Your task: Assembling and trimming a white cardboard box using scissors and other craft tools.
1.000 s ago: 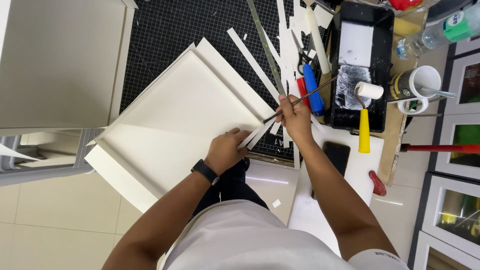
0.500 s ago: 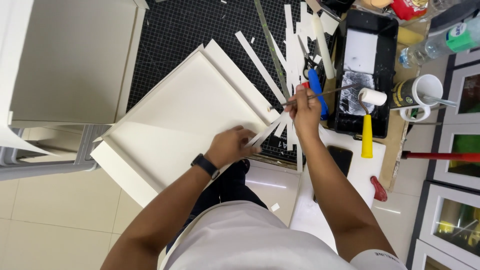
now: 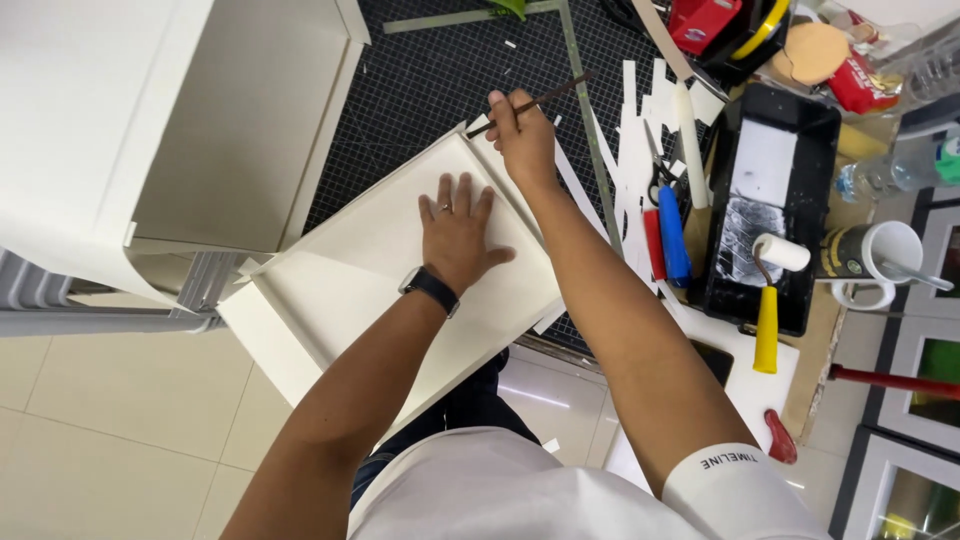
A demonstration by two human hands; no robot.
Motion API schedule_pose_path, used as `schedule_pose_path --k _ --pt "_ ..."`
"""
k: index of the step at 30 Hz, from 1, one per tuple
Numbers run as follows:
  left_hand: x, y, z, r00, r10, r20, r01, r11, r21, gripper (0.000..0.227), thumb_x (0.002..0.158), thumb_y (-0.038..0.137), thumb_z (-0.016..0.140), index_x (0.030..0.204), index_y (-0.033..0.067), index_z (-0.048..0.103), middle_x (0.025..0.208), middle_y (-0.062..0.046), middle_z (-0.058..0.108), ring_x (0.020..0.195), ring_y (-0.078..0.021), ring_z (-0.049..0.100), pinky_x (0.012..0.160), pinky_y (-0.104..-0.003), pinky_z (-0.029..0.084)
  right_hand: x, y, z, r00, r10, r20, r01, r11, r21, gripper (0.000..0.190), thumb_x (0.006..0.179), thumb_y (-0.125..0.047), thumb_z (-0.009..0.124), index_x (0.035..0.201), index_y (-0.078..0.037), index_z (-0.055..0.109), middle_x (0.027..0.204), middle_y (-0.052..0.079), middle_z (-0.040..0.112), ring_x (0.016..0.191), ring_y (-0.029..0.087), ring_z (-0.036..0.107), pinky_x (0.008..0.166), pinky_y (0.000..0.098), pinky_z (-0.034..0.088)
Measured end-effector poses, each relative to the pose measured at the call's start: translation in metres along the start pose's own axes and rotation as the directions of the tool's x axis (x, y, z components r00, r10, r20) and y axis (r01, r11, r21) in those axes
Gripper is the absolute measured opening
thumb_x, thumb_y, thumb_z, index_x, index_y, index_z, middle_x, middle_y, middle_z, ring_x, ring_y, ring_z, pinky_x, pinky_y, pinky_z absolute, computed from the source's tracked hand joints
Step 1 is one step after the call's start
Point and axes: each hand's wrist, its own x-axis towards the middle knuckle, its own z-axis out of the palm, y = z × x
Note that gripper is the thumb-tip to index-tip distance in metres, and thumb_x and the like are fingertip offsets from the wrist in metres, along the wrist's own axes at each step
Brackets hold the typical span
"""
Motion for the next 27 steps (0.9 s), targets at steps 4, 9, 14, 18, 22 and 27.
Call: schedule_pose_path --k 4,9,14,18,22,27 --pt "0.0 0.003 -0.015 0.989 -0.02 0.149 0.004 0.994 0.108 0.107 0.084 0.086 0.048 0.164 0.0218 0.018 0.171 -0.015 0.011 0.156 -0.0424 0.008 0.119 -0.066 0.019 0.021 0.024 0.01 1.0 0.021 -0.004 -0.021 0.998 0.066 0.036 0.101 -0.041 0.056 0.081 -0.011 0.062 0.059 0.003 0.067 0.047 0.008 0.057 0.044 0.0226 0.045" --pt "-0.001 0.004 -0.017 0.988 -0.019 0.155 -0.003 0.99 0.141 0.106 0.085 0.086 0.046 0.164 0.0215 0.018 0.171 -0.015 0.011 0.156 -0.0427 0.009 0.118 -0.065 0.021 0.016 0.019 0.01 0.998 0.06 0.015 -0.061 0.995 0.08 0.033 0.104 -0.033 0.055 0.081 -0.01 0.06 0.061 0.005 0.067 0.049 0.009 0.057 0.047 0.0229 0.046" --pt "-0.002 0.004 -0.02 0.985 -0.01 0.175 -0.014 0.991 0.136 0.104 0.086 0.085 0.045 0.163 0.0211 0.018 0.171 -0.016 0.011 0.156 -0.0427 0.008 0.118 -0.066 0.021 0.019 0.028 0.007 0.996 0.084 0.015 -0.085 0.985 0.153 0.033 0.104 -0.033 0.055 0.083 -0.009 0.061 0.062 0.007 0.068 0.049 0.01 0.057 0.047 0.0229 0.047" --pt "-0.001 0.004 -0.02 0.985 -0.008 0.171 -0.013 0.993 0.119 0.104 0.086 0.084 0.048 0.163 0.021 0.018 0.171 -0.016 0.01 0.156 -0.0429 0.009 0.119 -0.067 0.02 0.019 0.029 0.009 0.998 0.068 0.003 -0.067 0.983 0.172 0.032 0.103 -0.033 0.056 0.083 -0.009 0.06 0.061 0.006 0.067 0.049 0.01 0.056 0.047 0.0229 0.046" --pt "-0.002 0.003 -0.023 0.981 -0.003 0.194 -0.016 0.995 0.098 0.105 0.086 0.084 0.047 0.164 0.0202 0.017 0.171 -0.016 0.008 0.156 -0.0432 0.006 0.119 -0.066 0.019 0.018 0.029 0.0 0.992 0.124 -0.017 -0.11 0.932 0.344 0.032 0.101 -0.035 0.058 0.084 -0.009 0.062 0.063 0.01 0.07 0.048 0.012 0.058 0.046 0.0233 0.047" --pt "-0.004 -0.009 -0.01 0.993 0.046 0.109 -0.049 0.999 0.024 0.099 0.087 0.082 0.048 0.162 0.0215 0.025 0.17 -0.017 0.014 0.156 -0.043 0.009 0.119 -0.067 0.017 -0.004 0.005 -0.04 0.981 0.132 -0.145 -0.061 0.908 0.415 0.032 0.099 -0.037 0.059 0.088 -0.007 0.062 0.065 0.013 0.071 0.048 0.015 0.06 0.047 0.0254 0.049"
